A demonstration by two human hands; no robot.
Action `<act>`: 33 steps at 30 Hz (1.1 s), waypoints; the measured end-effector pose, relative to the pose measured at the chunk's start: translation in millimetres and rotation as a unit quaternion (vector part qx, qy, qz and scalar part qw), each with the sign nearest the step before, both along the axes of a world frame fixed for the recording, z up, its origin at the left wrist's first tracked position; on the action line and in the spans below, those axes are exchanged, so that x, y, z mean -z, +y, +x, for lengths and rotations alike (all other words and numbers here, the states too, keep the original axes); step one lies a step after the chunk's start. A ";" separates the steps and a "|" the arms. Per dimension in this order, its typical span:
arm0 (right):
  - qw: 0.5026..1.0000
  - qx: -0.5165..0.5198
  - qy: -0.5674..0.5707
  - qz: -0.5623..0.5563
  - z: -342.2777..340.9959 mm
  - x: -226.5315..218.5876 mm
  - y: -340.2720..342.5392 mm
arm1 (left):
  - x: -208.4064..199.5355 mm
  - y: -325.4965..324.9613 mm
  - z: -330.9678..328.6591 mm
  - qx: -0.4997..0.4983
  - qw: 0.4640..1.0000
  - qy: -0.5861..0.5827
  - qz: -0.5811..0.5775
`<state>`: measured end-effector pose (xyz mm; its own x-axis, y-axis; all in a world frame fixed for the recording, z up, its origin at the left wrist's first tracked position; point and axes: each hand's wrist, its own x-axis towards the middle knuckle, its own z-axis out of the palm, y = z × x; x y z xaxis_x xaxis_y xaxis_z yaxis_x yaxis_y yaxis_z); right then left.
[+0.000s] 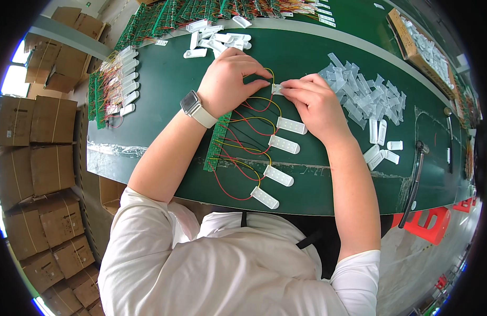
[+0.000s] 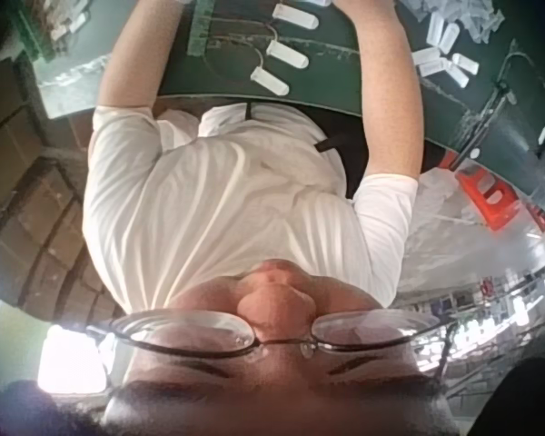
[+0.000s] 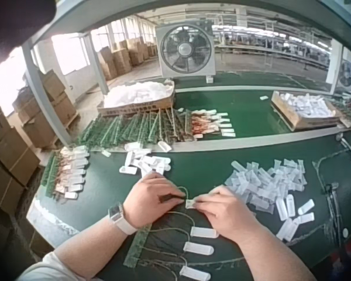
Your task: The person attaches plastic covers onto wired LED modules by hand and taps the covers with a small hammer to secure them.
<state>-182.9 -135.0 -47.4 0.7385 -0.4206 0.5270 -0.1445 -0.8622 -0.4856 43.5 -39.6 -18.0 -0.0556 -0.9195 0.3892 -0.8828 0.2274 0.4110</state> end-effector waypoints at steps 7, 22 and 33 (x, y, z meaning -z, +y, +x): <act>1.000 0.015 -0.006 -0.018 3.2 2.2 0.9 | 6.1 -0.9 -3.3 0.013 0.999 0.032 0.018; 1.000 0.003 -0.008 0.008 4.8 1.9 -0.5 | 11.0 -4.3 -6.7 0.018 0.999 -0.021 0.041; 1.000 0.011 -0.012 0.017 5.6 1.0 0.6 | 13.0 2.5 -8.2 -0.049 0.993 -0.075 0.079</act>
<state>-177.3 -134.4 -48.4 0.7158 -0.4543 0.5303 -0.1512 -0.8423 -0.5174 35.3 -37.1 -30.9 -0.0099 -0.9723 0.2337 -0.9511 0.0813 0.2979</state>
